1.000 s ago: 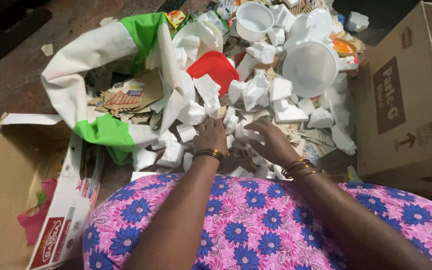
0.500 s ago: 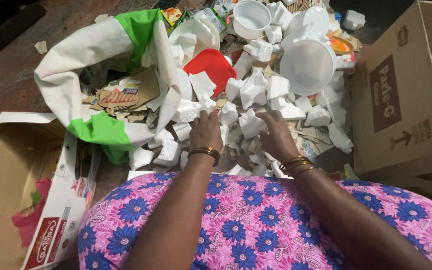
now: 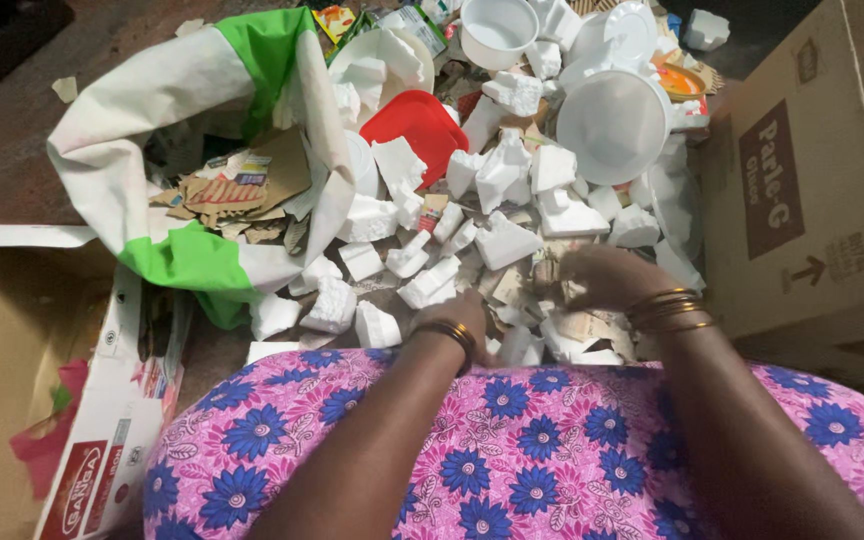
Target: The person sorts a mixed pile of waste on the floor, separating items by hand into different containers. They pick up plastic cups, lids, and food wrappers, placing them into a cardboard box or a green-and-white sack. The task involves repeated picking, inspecting, and placing of small items.
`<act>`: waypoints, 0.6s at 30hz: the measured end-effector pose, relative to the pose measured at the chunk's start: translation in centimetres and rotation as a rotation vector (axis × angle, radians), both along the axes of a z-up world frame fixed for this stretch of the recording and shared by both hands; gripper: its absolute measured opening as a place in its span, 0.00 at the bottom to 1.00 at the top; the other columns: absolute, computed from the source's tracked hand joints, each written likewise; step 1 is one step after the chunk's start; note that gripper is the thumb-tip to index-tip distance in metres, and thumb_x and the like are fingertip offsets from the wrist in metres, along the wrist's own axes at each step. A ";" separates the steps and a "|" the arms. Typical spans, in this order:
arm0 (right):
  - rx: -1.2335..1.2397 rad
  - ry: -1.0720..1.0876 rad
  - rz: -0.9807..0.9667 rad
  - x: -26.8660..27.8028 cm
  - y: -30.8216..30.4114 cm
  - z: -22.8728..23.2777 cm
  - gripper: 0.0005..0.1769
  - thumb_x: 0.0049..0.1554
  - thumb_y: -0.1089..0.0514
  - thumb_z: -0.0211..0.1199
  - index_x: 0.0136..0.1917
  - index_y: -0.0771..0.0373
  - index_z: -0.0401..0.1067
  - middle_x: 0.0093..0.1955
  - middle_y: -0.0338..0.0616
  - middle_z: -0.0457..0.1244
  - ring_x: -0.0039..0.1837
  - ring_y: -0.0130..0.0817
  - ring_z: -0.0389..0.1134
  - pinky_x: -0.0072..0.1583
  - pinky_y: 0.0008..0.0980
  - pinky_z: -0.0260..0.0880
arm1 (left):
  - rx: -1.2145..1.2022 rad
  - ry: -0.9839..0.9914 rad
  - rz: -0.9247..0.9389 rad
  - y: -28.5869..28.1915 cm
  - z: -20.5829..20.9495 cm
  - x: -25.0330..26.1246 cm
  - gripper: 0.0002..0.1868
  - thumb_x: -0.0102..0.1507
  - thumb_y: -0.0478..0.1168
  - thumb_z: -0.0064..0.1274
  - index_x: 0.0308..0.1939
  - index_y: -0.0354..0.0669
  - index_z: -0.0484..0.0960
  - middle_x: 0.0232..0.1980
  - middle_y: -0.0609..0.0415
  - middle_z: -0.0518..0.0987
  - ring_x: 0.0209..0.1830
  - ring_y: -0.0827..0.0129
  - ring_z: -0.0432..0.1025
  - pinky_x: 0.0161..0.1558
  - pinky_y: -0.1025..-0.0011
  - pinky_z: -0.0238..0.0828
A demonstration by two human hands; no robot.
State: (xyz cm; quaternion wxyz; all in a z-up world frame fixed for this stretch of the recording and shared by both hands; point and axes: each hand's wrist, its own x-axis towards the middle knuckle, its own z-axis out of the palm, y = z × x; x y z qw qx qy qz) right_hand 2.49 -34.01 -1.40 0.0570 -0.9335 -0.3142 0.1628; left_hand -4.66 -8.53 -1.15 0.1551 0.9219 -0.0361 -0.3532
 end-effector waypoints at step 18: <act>0.372 0.002 -0.351 -1.3 2.6 -1.4 0.50 0.41 0.51 0.77 0.74 0.61 0.62 0.60 0.58 0.69 0.60 0.48 0.71 0.61 0.41 0.72 | -0.322 -0.213 0.331 -0.1 -1.9 0.9 0.56 0.51 0.59 0.69 0.73 0.46 0.53 0.62 0.37 0.78 0.61 0.44 0.75 0.61 0.56 0.71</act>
